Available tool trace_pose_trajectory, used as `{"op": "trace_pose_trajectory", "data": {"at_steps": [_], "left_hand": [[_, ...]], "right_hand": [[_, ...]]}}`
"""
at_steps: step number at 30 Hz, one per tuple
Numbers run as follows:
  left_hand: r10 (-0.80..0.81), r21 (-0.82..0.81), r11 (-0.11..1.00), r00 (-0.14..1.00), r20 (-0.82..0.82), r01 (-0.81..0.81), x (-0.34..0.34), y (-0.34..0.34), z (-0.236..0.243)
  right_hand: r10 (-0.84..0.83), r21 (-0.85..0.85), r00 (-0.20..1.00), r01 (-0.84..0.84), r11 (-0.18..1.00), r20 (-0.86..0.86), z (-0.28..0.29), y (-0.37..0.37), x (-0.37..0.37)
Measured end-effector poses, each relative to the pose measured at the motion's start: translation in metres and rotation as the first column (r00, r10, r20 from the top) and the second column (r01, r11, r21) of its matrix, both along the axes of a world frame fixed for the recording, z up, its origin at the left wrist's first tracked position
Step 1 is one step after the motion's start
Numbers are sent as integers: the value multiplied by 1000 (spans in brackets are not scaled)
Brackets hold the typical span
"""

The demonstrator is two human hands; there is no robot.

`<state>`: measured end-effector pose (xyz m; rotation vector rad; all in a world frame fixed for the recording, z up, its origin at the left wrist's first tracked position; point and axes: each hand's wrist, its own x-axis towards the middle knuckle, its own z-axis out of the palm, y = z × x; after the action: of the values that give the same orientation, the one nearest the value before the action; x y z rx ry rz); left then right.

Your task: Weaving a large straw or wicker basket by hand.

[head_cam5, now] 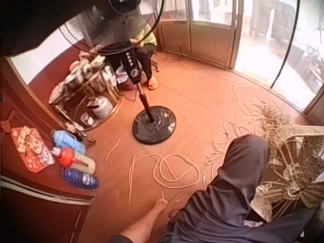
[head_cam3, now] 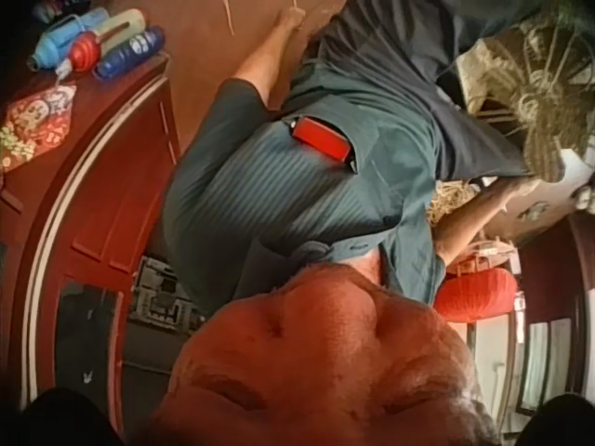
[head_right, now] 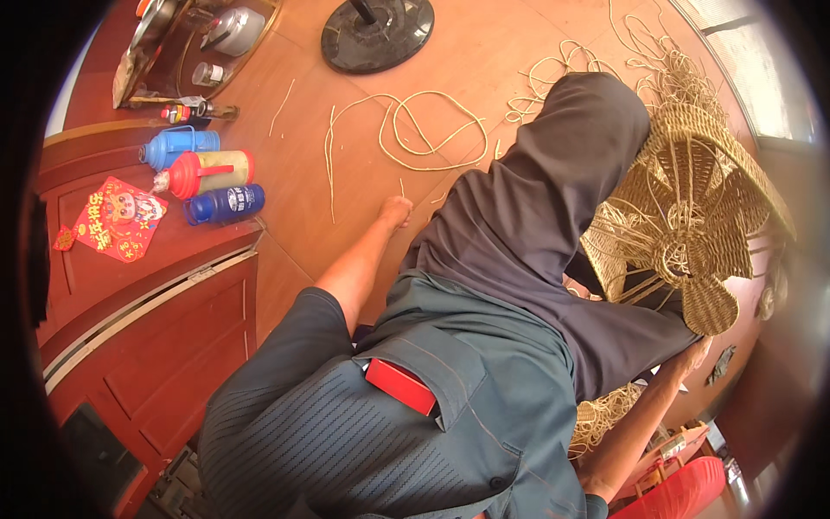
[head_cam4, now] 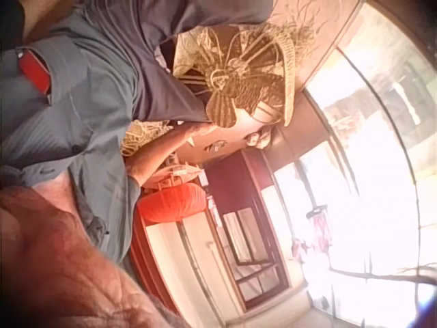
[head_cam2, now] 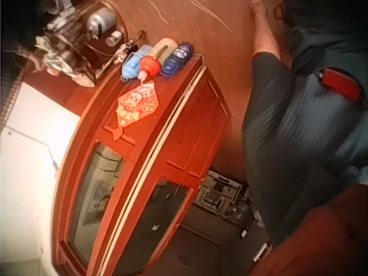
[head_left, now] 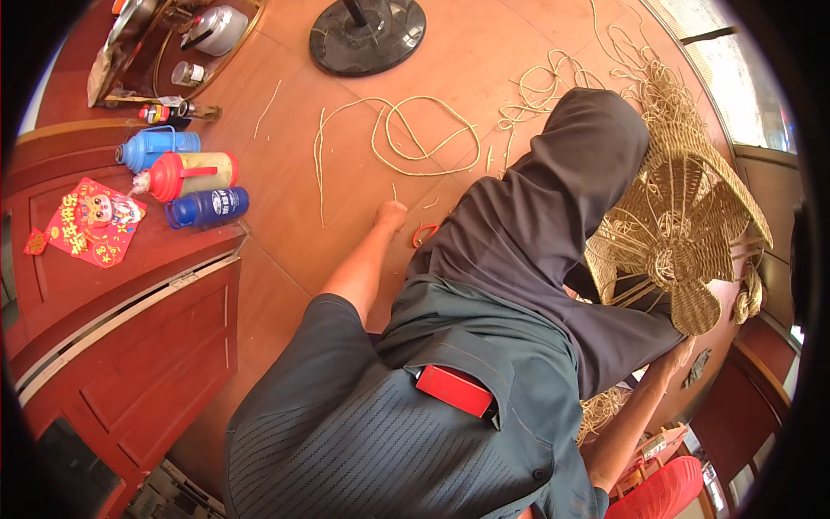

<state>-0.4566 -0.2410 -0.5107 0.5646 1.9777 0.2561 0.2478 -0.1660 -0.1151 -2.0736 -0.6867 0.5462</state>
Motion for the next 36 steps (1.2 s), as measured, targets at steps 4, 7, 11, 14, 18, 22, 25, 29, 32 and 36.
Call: {"op": "trace_pose_trajectory", "data": {"at_steps": [4,7,11,14,18,22,25,29,32,36], "left_hand": [[88,49,995,996,17,-89,63,61,37],[106,111,989,994,-27,-102,44,87,45],[30,101,995,989,-145,-15,33,105,56],[-20,83,996,980,-199,37,35,115,61],[-96,-68,994,982,-160,86,33,119,78],[-125,-98,990,968,-217,106,26,89,81],[-134,-131,986,961,-242,104,28,68,90],[-137,-119,988,926,-352,100,28,65,97],[-170,-46,985,899,-403,165,28,81,78],[-17,221,965,873,-488,143,35,90,64]], "right_hand": [[-89,38,995,91,995,-49,30,-18,9],[-171,47,973,180,983,-155,24,-16,7],[-157,73,981,166,983,-111,23,-16,4],[-204,27,969,210,977,-139,28,-17,8],[-225,-40,966,222,974,-129,31,-14,19],[-168,-11,975,168,986,-143,28,-10,7],[-188,-2,965,191,982,-185,35,-8,-2],[-195,-11,968,196,981,-159,43,-4,-19],[-204,-26,966,203,979,-156,43,5,-26],[-233,-42,964,229,972,-131,47,11,-28]]}}
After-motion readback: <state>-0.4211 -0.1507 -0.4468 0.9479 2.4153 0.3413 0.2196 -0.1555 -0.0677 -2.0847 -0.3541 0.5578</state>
